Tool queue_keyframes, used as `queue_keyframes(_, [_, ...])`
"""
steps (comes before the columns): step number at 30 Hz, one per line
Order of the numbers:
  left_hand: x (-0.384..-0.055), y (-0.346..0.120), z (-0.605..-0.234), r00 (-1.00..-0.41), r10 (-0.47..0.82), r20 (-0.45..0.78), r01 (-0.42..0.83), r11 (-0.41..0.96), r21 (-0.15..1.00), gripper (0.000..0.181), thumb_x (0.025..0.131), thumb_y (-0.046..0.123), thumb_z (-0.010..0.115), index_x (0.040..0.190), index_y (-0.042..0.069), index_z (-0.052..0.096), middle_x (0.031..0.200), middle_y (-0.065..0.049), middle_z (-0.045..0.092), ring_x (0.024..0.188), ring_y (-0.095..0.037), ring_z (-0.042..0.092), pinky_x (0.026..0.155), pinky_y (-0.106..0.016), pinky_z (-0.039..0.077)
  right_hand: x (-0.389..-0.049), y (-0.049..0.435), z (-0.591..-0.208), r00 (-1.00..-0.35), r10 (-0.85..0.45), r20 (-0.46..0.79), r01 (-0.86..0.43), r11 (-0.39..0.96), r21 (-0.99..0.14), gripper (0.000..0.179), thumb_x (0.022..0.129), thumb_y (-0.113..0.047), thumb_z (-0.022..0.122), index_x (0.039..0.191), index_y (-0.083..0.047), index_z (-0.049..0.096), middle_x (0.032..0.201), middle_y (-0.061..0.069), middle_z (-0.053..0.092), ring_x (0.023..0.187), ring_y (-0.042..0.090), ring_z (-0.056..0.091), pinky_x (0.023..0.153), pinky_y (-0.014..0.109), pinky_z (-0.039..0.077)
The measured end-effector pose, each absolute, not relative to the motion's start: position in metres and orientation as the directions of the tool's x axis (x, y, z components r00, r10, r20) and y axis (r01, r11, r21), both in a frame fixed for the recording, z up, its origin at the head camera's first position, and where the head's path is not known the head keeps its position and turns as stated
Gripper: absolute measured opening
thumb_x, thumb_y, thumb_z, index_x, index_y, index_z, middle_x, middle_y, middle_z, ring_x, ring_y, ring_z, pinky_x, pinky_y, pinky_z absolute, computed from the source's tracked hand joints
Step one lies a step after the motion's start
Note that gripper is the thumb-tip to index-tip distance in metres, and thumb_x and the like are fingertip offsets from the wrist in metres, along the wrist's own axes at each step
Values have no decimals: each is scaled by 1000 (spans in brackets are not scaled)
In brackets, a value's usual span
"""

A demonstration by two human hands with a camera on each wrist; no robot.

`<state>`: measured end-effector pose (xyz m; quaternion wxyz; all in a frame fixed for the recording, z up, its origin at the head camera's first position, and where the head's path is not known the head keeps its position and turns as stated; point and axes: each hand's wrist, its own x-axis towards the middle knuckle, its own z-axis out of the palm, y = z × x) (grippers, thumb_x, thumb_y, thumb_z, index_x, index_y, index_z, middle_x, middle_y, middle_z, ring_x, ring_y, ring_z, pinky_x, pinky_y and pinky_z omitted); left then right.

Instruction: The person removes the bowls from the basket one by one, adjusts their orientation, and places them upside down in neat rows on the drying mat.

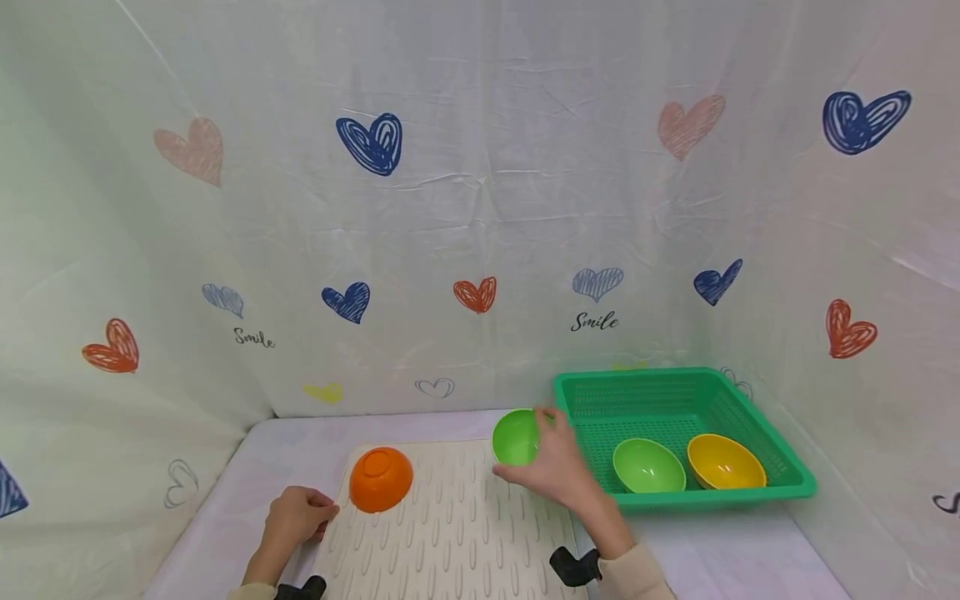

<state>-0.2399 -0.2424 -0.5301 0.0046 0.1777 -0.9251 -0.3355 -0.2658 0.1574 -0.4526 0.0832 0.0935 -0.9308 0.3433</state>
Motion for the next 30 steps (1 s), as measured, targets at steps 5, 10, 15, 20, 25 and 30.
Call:
queue_keyframes(5, [-240,-243,-531,-931,-343,-129,-341,685,644,11,78,11,76,75,2,70,56,0,61,45,-10,57,46,-25,49,-258,143,-455,-966,-117,231,-240,738,-630,121,59,-63,82,149,-1,31,148,18,29,129,39,43,92,52,50])
queue_keyframes(10, [-240,-243,-532,-930,-341,-137,-343,671,657,12,78,11,75,73,3,69,55,-1,60,45,-10,56,46,-25,50,-252,131,-457,-970,-105,220,-226,727,-649,121,57,-64,82,149,-4,33,146,17,32,122,36,48,84,47,53])
queue_keyframes(15, [-240,-243,-529,-934,-329,-141,-338,682,649,13,79,13,75,73,3,69,56,-1,61,47,-11,57,47,-26,49,-246,121,-461,-973,-102,207,-218,702,-678,119,56,-61,84,149,-6,34,145,17,33,118,36,50,80,46,53])
queue_keyframes(20, [-238,-243,-528,-930,-334,-151,-349,681,643,14,79,14,74,72,3,69,56,-1,61,48,-12,57,48,-27,47,-241,111,-465,-973,-121,196,-224,699,-679,118,55,-60,84,149,-8,35,145,15,34,119,36,49,76,45,54])
queue_keyframes(25, [-236,-242,-528,-938,-325,-121,-325,698,639,14,79,16,73,72,4,70,55,1,60,48,-12,55,47,-27,44,-236,103,-469,-967,-165,195,-254,681,-686,116,56,-57,85,148,-6,36,144,15,33,115,32,50,73,41,54])
queue_keyframes(30, [-234,-242,-530,-940,-322,-113,-318,707,631,15,80,17,73,74,3,70,58,0,61,50,-12,56,49,-28,44,-230,97,-472,-960,-211,185,-280,671,-687,113,58,-59,84,147,-7,36,144,15,33,107,29,53,73,39,53])
